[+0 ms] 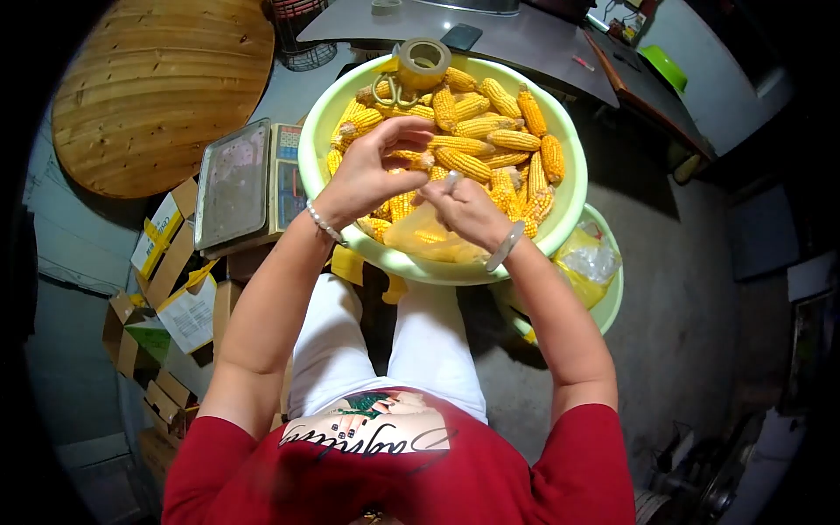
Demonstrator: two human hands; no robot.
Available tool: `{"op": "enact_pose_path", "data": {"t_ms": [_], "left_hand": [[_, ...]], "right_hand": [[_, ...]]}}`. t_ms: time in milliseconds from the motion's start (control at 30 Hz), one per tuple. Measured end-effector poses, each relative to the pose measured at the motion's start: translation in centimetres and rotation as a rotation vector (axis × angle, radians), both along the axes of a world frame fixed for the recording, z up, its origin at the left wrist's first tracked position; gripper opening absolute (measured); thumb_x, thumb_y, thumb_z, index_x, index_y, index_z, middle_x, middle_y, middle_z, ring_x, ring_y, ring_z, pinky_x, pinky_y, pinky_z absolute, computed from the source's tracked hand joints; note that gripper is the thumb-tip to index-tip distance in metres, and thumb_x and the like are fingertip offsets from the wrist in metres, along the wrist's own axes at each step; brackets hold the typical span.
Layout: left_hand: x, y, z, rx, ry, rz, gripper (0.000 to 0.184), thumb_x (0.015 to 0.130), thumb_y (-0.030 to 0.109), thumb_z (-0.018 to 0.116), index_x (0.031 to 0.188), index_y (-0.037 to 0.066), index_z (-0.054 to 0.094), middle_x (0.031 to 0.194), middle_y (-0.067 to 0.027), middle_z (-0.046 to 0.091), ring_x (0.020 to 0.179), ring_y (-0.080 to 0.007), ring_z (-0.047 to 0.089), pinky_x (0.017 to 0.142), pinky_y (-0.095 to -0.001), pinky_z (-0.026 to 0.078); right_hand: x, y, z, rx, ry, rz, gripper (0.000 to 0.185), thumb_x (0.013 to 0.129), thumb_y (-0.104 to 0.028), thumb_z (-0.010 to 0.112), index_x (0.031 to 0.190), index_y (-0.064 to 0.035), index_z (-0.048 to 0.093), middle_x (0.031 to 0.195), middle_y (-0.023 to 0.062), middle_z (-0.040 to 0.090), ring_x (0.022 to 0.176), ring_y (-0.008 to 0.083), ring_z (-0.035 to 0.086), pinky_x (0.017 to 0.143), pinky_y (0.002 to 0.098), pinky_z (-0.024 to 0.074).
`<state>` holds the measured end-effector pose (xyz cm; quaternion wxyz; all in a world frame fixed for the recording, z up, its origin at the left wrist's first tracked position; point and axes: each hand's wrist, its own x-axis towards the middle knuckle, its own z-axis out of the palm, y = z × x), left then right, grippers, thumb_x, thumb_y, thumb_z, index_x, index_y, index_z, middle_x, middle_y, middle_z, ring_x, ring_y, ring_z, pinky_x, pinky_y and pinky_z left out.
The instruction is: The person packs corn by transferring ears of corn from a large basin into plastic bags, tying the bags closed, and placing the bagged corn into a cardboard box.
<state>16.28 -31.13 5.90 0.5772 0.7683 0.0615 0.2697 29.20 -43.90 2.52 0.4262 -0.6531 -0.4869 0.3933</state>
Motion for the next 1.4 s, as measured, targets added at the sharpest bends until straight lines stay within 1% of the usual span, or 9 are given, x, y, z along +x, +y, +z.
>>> {"op": "enact_pose_path", "data": {"t_ms": [67,267,300,400,533,667,800,1067,1400], "left_hand": [[-0.5,0.2,-2.4,-0.110,0.069,-0.132,0.077,0.064,0.007,0.073,0.130,0.006,0.034,0.118,-0.0112,0.047,0.109,-0.0198,0.048,0.093,-0.0329,0.040],[0.4,-2.4,-5.3,-0.071,0.278,-0.146,0.076,0.061,0.007,0.075,0.128,0.007,0.038,0.111,-0.0129,0.053,0.101,-0.0193,0.053,0.086,-0.0343,0.044],[0.6,-2.6,-6.3,-0.189,0.152,-0.095,0.051,0.065,0.007,0.071,0.112,0.006,0.052,0.087,-0.0098,0.062,0.077,-0.0150,0.059,0.065,-0.0274,0.049],[1.0,-1.5,-7.3,-0.283,0.438,-0.019,0.030,0.070,0.004,0.064,0.099,0.004,0.060,0.079,-0.0076,0.062,0.071,-0.0100,0.058,0.058,-0.0235,0.048],[1.6,-0.2,-9.7,-0.370,0.160,-0.040,0.015,0.075,0.004,0.059,0.088,0.001,0.063,0.077,-0.0077,0.063,0.070,-0.0088,0.057,0.061,-0.0235,0.047],[0.6,0.9,-8.5,-0.791,0.213,-0.239,0.026,0.081,0.009,0.050,0.104,-0.002,0.055,0.074,-0.0063,0.059,0.071,-0.0131,0.058,0.068,-0.0254,0.047],[0.4,0.8,-7.8,-0.650,0.485,-0.283,0.031,0.081,0.007,0.046,0.111,-0.001,0.052,0.074,-0.0090,0.059,0.071,-0.0140,0.059,0.067,-0.0251,0.048],[1.7,0.6,-9.3,-0.425,0.401,-0.249,0.016,0.079,0.012,0.057,0.089,0.001,0.063,0.075,-0.0052,0.062,0.065,-0.0122,0.058,0.062,-0.0258,0.049],[-0.1,1.8,-9.3,0.583,0.791,0.022,0.021,0.079,0.024,0.055,0.088,0.011,0.069,0.072,-0.0123,0.064,0.067,-0.0244,0.061,0.063,-0.0354,0.047]], "right_hand": [[0.3,-0.4,0.5,-0.071,0.221,-0.039,0.042,0.090,-0.042,0.043,0.093,-0.0034,0.060,0.055,0.0017,0.046,0.044,0.0084,0.042,0.041,0.0222,0.0344],[0.4,-0.1,0.6,-0.059,0.324,0.034,0.041,0.090,-0.042,0.045,0.090,-0.0043,0.062,0.055,0.0013,0.048,0.042,0.0074,0.041,0.042,0.0199,0.0362],[0.9,-0.2,0.1,-0.040,0.343,0.073,0.038,0.090,-0.039,0.047,0.090,-0.0041,0.063,0.056,0.0017,0.051,0.044,0.0074,0.043,0.043,0.0198,0.0377],[1.2,-1.0,0.2,-0.040,0.365,0.088,0.025,0.088,-0.026,0.053,0.089,-0.0031,0.065,0.063,0.0028,0.056,0.052,0.0079,0.050,0.047,0.0201,0.0422],[1.2,-0.8,-0.7,0.059,0.337,0.119,0.014,0.082,-0.012,0.061,0.088,-0.0012,0.066,0.070,0.0026,0.060,0.062,0.0094,0.055,0.054,0.0210,0.0458],[1.7,-0.6,-3.0,0.241,-0.359,0.010,0.015,0.076,-0.002,0.062,0.088,-0.0071,0.068,0.069,0.0065,0.061,0.060,0.0143,0.057,0.057,0.0233,0.0466],[0.9,-0.6,-3.1,0.463,-1.028,-0.017,0.021,0.072,-0.003,0.058,0.089,-0.0137,0.065,0.067,0.0059,0.057,0.059,0.0228,0.055,0.053,0.0312,0.0460],[-0.2,-0.4,-2.4,0.492,-1.090,0.035,0.020,0.073,-0.009,0.059,0.092,-0.0134,0.058,0.068,0.0049,0.050,0.059,0.0231,0.055,0.051,0.0330,0.0447],[-0.5,-2.9,-3.8,0.480,-1.082,-0.025,0.021,0.078,-0.012,0.059,0.099,-0.0095,0.061,0.092,0.0059,0.062,0.071,0.0234,0.061,0.058,0.0315,0.0491]]}}
